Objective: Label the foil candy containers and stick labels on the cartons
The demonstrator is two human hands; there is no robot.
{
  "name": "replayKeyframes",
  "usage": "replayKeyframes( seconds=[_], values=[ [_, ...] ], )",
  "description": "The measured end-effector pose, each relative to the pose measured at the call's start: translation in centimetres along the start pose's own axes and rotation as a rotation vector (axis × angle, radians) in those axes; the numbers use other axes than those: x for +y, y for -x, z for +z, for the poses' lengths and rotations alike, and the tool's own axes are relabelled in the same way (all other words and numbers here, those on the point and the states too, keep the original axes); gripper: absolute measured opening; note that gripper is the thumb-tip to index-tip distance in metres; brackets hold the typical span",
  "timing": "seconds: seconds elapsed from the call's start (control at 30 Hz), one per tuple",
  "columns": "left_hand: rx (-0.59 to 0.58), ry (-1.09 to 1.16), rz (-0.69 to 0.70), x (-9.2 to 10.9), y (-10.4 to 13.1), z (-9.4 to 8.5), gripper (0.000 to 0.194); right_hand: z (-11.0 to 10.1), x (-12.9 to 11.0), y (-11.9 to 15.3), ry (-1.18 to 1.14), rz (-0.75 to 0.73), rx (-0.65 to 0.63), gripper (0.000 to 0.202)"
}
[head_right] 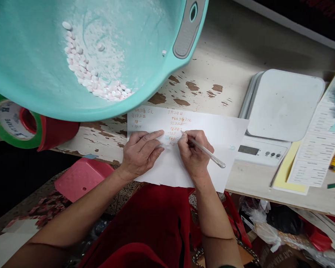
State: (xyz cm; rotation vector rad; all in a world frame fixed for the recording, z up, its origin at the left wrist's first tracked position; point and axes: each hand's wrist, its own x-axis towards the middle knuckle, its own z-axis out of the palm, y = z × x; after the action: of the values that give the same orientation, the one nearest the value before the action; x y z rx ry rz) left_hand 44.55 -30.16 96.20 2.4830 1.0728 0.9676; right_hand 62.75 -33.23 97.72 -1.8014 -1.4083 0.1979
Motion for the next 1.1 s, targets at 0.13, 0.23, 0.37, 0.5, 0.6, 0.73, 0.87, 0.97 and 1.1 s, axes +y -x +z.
replayKeyframes(
  seconds=[0.13, 0.23, 0.37, 0.5, 0.6, 0.73, 0.87, 0.97, 1.1],
  values=[
    [-0.005, -0.002, -0.005, -0.02, 0.09, 0.0, 0.011, 0.02, 0.12, 0.03, -0.007, -0.001, -0.004, 0.006],
    [-0.008, -0.005, -0.005, -0.08, 0.15, 0.01, 0.012, 0.05, 0.16, 0.02, -0.029, -0.009, 0.006, 0.007],
    [-0.011, -0.004, -0.007, -0.14, 0.2, 0.06, 0.011, 0.08, 0.09, 0.01, -0.015, -0.011, 0.009, 0.007],
    [-0.009, -0.004, -0.009, -0.14, 0.17, 0.07, 0.01, 0.09, 0.01, -0.03, -0.021, -0.022, 0.016, 0.008],
    [0.001, -0.002, -0.002, -0.13, 0.17, 0.02, 0.01, 0.08, -0.03, -0.08, -0.02, -0.026, 0.018, 0.008],
    [-0.002, 0.013, 0.0, -0.16, 0.24, 0.02, 0.01, 0.09, -0.15, -0.2, 0.009, -0.021, 0.019, 0.008],
    [0.004, 0.023, -0.008, -0.15, 0.22, 0.09, 0.009, 0.14, -0.25, -0.24, 0.002, -0.021, 0.015, 0.007],
    [0.006, 0.023, -0.006, -0.16, 0.2, 0.13, 0.009, 0.04, -0.12, 0.0, -0.058, 0.024, 0.014, 0.007],
    [-0.003, 0.024, -0.002, -0.2, 0.28, 0.16, 0.011, -0.32, 0.23, 0.42, -0.2, 0.132, 0.017, 0.009]
  ],
)
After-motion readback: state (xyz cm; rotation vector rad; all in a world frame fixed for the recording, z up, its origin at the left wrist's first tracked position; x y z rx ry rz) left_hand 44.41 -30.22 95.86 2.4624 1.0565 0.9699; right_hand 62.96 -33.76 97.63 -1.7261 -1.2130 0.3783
